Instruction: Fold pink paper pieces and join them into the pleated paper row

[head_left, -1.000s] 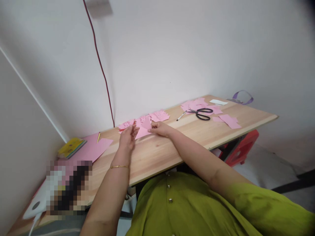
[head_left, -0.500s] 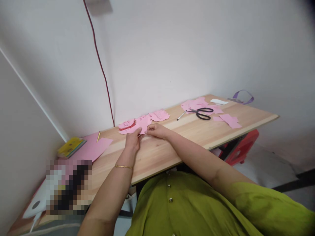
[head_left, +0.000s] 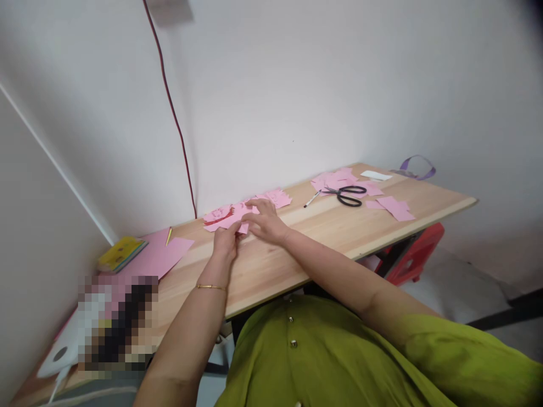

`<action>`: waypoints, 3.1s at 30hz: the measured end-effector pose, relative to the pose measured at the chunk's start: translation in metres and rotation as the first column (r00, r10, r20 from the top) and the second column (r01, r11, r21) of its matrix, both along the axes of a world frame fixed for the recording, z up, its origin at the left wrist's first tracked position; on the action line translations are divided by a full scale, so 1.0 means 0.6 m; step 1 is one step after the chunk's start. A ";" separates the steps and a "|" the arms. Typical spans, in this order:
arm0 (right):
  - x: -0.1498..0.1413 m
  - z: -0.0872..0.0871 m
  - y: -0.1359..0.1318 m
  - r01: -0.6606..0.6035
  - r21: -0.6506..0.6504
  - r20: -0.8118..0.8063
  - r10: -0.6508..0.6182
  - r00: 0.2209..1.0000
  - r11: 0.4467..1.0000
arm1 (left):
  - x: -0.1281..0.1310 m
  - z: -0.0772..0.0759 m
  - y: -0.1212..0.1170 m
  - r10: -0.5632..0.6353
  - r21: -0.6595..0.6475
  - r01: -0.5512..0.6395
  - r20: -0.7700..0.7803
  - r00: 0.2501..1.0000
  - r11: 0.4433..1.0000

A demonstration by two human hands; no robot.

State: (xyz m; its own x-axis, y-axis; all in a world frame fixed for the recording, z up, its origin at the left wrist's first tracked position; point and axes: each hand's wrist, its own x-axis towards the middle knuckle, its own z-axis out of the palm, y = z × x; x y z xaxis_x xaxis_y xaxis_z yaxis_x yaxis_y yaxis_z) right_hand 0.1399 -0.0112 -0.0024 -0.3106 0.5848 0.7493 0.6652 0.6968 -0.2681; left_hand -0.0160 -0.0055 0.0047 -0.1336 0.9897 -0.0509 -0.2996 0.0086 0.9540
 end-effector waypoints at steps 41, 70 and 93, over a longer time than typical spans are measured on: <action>-0.005 0.002 -0.003 -0.043 -0.084 -0.158 0.029 0.987 0.996 | 0.006 -0.004 -0.009 -0.204 0.235 0.199 -0.004 0.979 0.951; -0.006 0.008 -0.005 -0.036 -0.171 -0.187 0.003 0.982 0.985 | -0.008 0.001 -0.012 -0.117 0.279 0.221 -0.346 0.931 0.934; 0.010 0.003 0.011 -0.339 -0.339 -0.491 0.142 0.860 0.878 | 0.000 0.004 -0.017 -0.277 0.091 0.279 -0.029 0.960 0.956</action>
State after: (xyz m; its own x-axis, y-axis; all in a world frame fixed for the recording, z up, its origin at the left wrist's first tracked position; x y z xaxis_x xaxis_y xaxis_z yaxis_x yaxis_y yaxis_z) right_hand 0.1456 -0.0046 -0.0008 -0.1784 0.8122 0.5555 0.2331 0.5833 -0.7781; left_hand -0.0158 -0.0157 0.0070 0.1474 0.9881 0.0431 -0.2830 0.0004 0.9591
